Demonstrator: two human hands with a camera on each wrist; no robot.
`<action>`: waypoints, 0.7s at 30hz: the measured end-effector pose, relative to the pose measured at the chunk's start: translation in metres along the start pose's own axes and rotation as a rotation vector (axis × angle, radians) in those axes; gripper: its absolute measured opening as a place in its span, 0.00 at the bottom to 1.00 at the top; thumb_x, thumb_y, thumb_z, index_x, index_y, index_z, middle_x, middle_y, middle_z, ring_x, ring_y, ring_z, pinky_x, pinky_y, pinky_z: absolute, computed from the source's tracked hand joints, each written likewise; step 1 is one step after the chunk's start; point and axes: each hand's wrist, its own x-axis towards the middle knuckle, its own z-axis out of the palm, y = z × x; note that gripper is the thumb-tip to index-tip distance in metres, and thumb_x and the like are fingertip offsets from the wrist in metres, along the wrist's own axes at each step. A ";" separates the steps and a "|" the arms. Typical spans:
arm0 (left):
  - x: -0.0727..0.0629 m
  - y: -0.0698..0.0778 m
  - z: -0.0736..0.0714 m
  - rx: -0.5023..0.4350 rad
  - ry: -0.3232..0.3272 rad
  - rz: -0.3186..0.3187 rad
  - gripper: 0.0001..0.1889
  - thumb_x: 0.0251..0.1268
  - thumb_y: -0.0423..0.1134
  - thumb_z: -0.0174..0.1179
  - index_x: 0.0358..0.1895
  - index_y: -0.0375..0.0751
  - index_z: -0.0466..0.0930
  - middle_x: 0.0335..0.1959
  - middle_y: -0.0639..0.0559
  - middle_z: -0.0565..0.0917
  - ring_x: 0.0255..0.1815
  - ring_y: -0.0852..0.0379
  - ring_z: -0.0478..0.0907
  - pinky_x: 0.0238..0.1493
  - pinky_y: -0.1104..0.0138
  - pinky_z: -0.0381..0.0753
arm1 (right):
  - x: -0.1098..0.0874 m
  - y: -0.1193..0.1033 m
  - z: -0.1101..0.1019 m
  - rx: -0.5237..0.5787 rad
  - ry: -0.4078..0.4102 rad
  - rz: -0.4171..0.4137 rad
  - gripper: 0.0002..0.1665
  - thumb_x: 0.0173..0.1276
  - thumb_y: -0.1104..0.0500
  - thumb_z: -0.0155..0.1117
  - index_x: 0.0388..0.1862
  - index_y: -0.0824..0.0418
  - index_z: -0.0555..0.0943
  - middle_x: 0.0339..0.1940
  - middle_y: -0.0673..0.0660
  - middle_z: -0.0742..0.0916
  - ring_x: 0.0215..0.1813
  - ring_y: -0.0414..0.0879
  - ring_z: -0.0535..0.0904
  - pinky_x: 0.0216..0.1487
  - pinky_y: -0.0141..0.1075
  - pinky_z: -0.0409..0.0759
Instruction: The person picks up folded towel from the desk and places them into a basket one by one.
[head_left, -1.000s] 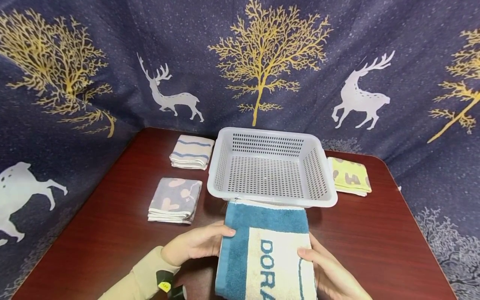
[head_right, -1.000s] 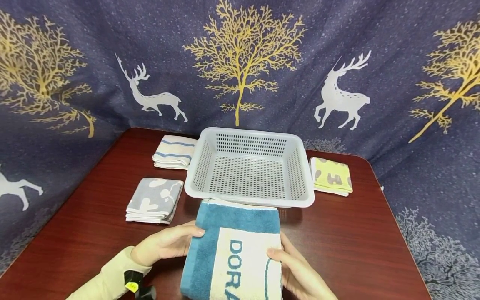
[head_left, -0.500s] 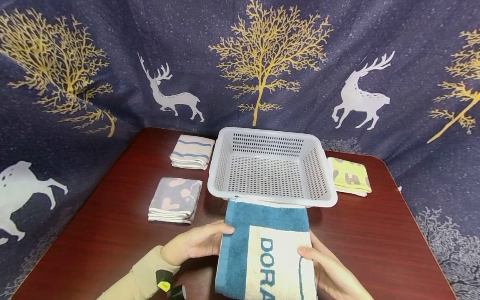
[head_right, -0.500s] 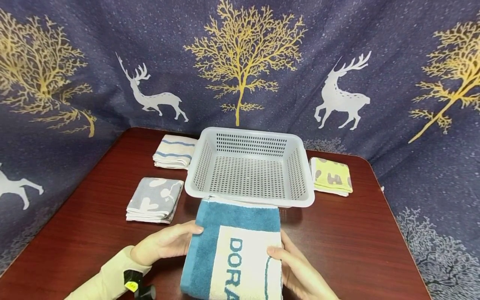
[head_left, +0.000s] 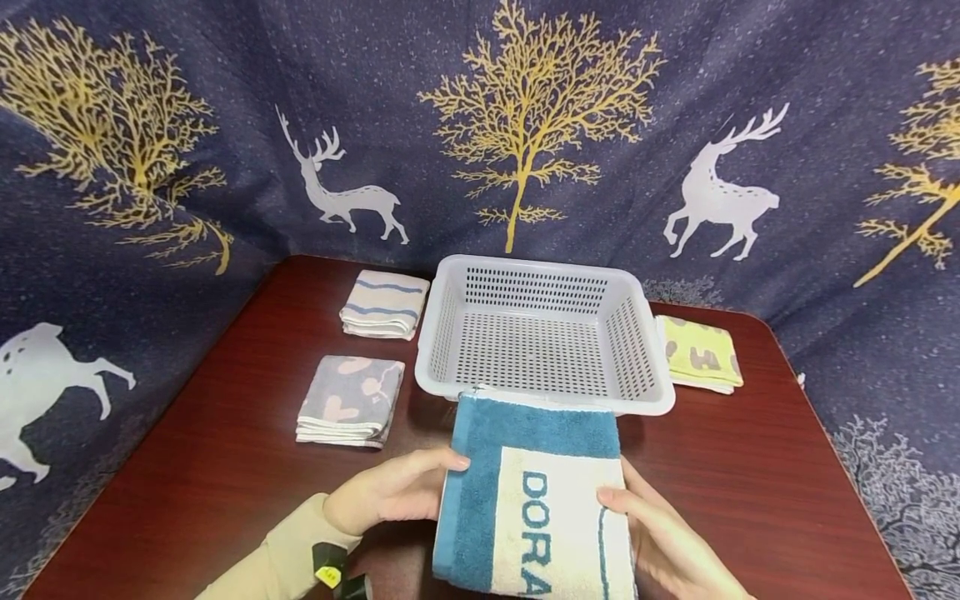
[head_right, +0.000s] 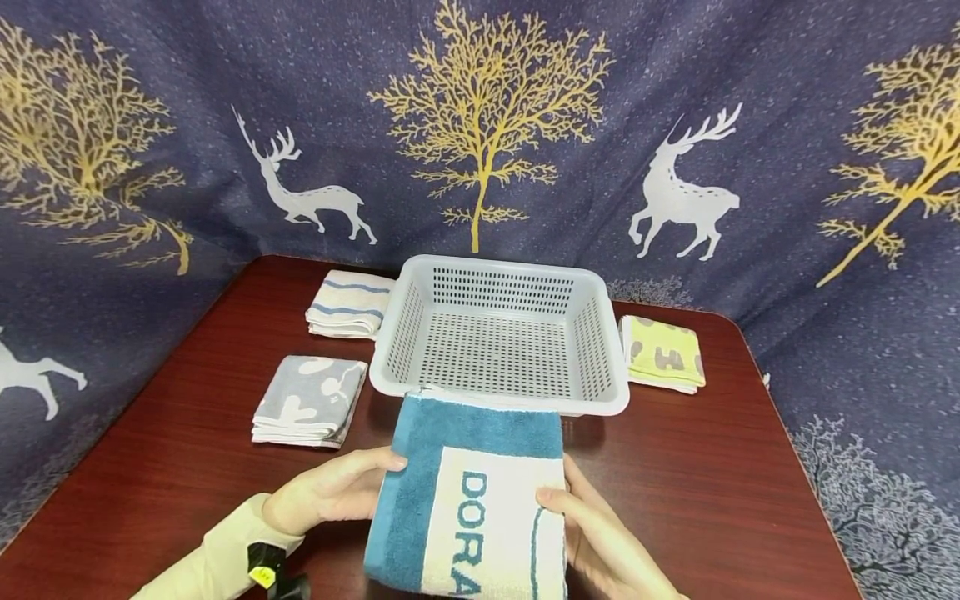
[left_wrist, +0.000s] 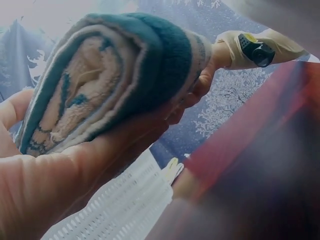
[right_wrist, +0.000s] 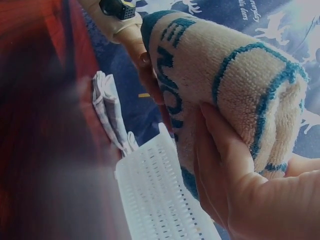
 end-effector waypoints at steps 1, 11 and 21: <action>0.000 0.000 0.000 0.004 -0.001 -0.008 0.14 0.71 0.46 0.45 0.54 0.48 0.71 0.49 0.60 0.82 0.51 0.63 0.79 0.53 0.66 0.78 | 0.000 -0.001 0.000 -0.009 0.019 0.012 0.36 0.79 0.59 0.36 0.77 0.40 0.35 0.69 0.43 0.72 0.64 0.37 0.72 0.65 0.39 0.72; 0.001 0.001 0.004 -0.010 0.000 -0.007 0.15 0.71 0.47 0.46 0.55 0.48 0.70 0.50 0.59 0.82 0.52 0.62 0.78 0.54 0.65 0.77 | -0.001 -0.004 -0.001 -0.073 0.075 0.037 0.35 0.80 0.55 0.37 0.76 0.33 0.37 0.76 0.46 0.61 0.67 0.35 0.67 0.67 0.38 0.68; 0.001 0.002 0.005 -0.039 0.012 0.013 0.15 0.71 0.46 0.46 0.56 0.47 0.70 0.51 0.58 0.81 0.53 0.62 0.78 0.56 0.65 0.77 | 0.002 -0.008 0.000 -0.071 0.059 0.063 0.36 0.80 0.53 0.36 0.76 0.34 0.32 0.73 0.51 0.62 0.65 0.41 0.70 0.65 0.40 0.70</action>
